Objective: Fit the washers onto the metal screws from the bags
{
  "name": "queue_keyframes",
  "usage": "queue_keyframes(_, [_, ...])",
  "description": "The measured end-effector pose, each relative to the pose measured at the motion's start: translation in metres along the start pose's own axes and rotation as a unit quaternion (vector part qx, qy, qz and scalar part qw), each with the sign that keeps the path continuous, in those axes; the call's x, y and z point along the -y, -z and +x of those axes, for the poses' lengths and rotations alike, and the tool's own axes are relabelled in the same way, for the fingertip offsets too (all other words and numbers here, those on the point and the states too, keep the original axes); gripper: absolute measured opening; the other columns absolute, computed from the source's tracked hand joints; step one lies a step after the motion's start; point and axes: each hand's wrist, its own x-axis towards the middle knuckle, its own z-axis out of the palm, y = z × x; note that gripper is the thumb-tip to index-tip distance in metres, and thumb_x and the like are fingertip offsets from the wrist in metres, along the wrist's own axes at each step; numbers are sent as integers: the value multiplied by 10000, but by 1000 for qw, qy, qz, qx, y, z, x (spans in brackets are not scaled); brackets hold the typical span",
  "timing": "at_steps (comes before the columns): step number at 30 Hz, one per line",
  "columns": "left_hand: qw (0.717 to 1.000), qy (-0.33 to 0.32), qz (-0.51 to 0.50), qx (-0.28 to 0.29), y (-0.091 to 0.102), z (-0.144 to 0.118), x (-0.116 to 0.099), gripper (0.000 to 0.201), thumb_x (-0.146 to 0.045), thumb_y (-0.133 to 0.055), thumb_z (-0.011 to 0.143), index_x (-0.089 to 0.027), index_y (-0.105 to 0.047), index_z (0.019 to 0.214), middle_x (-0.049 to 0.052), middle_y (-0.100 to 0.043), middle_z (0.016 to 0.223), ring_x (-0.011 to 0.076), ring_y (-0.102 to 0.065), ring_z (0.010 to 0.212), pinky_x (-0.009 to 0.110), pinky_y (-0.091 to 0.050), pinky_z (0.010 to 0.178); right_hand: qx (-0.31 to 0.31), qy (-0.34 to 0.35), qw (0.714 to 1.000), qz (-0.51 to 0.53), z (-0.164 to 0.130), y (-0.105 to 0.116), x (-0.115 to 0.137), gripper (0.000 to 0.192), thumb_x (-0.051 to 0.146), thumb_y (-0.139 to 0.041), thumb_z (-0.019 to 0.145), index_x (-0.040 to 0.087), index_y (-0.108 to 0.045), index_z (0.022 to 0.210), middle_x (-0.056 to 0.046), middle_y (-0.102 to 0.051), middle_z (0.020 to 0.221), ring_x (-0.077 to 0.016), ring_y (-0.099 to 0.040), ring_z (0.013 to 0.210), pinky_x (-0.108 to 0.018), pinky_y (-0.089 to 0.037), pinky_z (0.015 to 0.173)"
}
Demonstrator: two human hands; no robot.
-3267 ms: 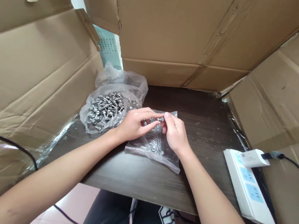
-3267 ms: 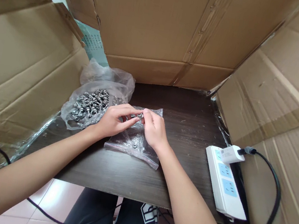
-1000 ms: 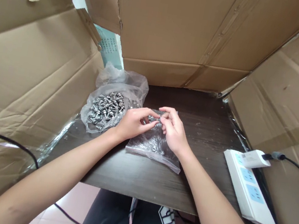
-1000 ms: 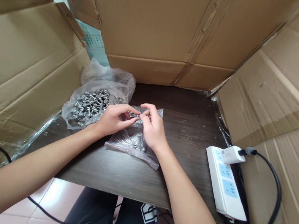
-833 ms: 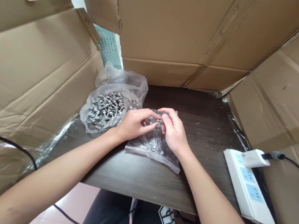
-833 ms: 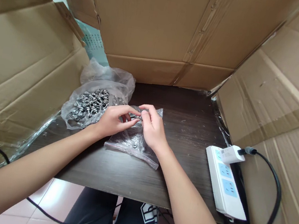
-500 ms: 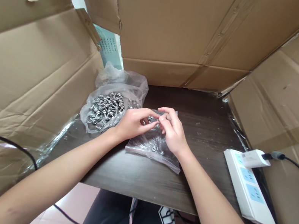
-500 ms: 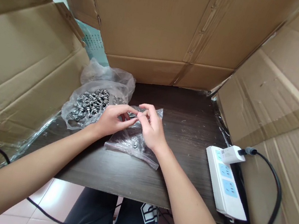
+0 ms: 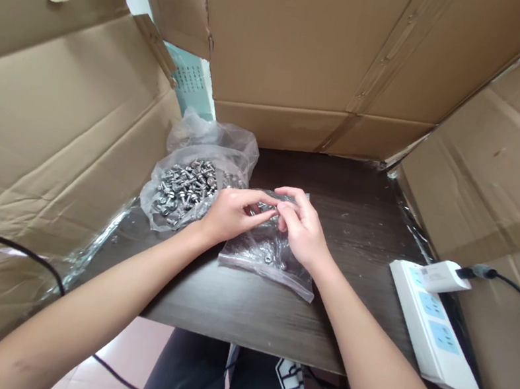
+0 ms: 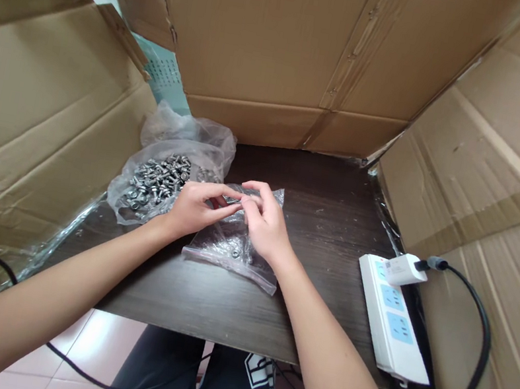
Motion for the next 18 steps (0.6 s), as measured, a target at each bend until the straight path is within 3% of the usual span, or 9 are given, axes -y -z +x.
queue_keyframes(4, [1000,10,-6,-5,-1,-1,1,129,-279,-737,919,-202,-791,1007,6,-806,857,85,-683,565,169,-539,588,-4,18,1000,21,2,2,0,338,396,-618,855,223,-597,1144,9,-590,828,-144,-521,675,-304,-428,627])
queue_keyframes(8, [1000,11,-3,1,-1,-1,1,137,-284,-748,914,-203,-794,1014,7,-808,854,83,-680,560,170,-540,592,-4,-9,999,33,3,2,0,283,434,-535,928,229,-600,1111,36,-514,699,-142,-495,606,-301,-423,603])
queue_keyframes(18, [1000,4,-1,-2,0,0,0,121,-272,-757,908,-197,-793,997,0,-801,817,80,-679,557,162,-524,573,-19,-3,998,53,4,1,-3,351,460,-615,895,238,-576,1164,14,-596,806,-144,-549,646,-295,-447,598])
